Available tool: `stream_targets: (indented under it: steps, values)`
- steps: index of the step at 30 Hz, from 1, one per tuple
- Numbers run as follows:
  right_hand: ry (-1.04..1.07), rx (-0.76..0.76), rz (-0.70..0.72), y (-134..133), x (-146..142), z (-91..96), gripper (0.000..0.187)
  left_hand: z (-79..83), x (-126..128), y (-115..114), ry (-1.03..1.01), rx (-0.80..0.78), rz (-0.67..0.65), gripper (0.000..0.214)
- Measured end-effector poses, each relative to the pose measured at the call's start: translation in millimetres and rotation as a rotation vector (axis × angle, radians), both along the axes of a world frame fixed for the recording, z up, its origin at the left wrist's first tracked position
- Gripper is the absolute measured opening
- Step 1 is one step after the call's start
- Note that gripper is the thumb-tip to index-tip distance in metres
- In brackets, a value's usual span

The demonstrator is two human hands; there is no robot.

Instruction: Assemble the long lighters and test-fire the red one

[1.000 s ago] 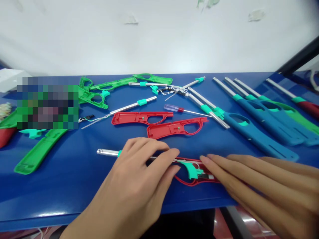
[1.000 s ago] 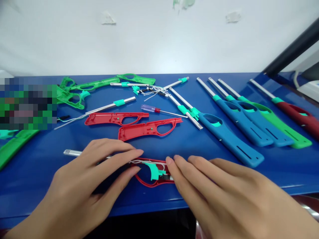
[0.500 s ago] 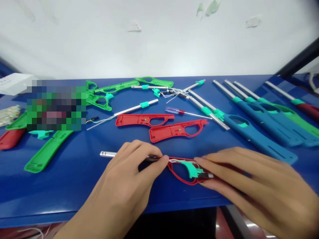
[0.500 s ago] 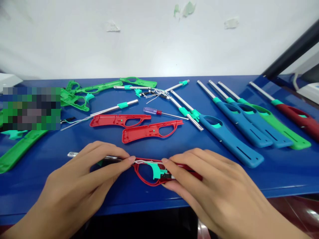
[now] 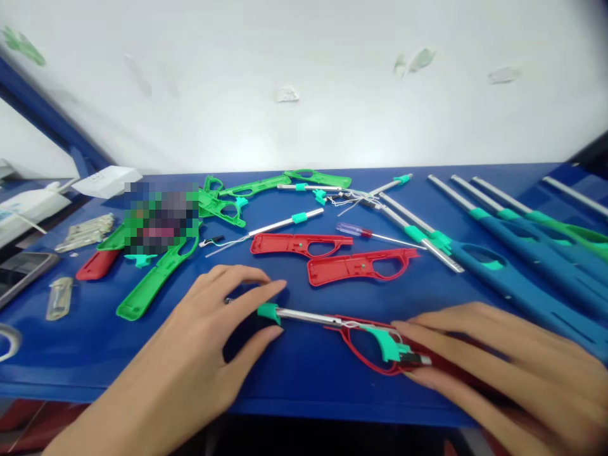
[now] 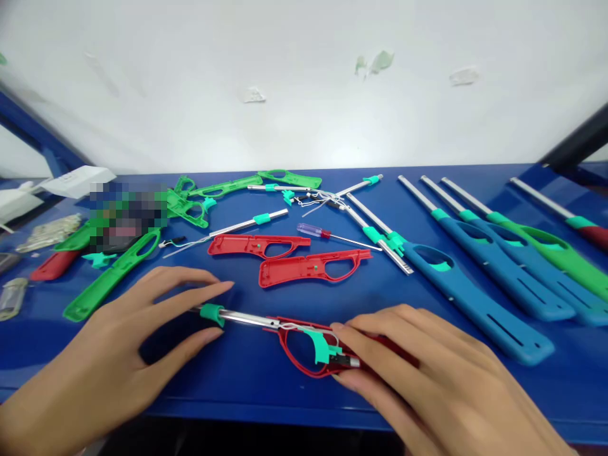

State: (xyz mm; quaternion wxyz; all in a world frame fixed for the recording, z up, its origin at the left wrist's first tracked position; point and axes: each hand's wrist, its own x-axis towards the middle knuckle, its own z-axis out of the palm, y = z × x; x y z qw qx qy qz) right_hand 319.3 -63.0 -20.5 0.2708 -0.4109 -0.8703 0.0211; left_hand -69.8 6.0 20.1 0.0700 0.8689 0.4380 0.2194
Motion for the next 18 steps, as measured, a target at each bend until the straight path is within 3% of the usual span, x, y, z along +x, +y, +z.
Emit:
stream_targets:
  steps: [3,7,11,14,18]
  values:
    - [-0.002,0.001,0.037,2,-3,0.5,0.062,-1.0,-8,3,-0.057,-0.028,0.007,0.017]
    - [-0.015,0.043,-0.016,0,-10,2.3,0.063,-4.0,-1,3,-0.094,-0.008,-0.052,0.018]
    - [-0.091,0.038,-0.046,5,-14,10.5,0.04,-7.2,3,2,-0.103,0.027,-0.067,0.022]
    - [-0.052,0.151,-0.099,21,-13,25.3,0.03,-10.2,1,1,-0.074,0.022,-0.064,0.023]
    - [-0.151,0.209,-0.114,51,-10,42.7,0.026,-12.0,9,0,-0.069,0.004,-0.077,0.029]
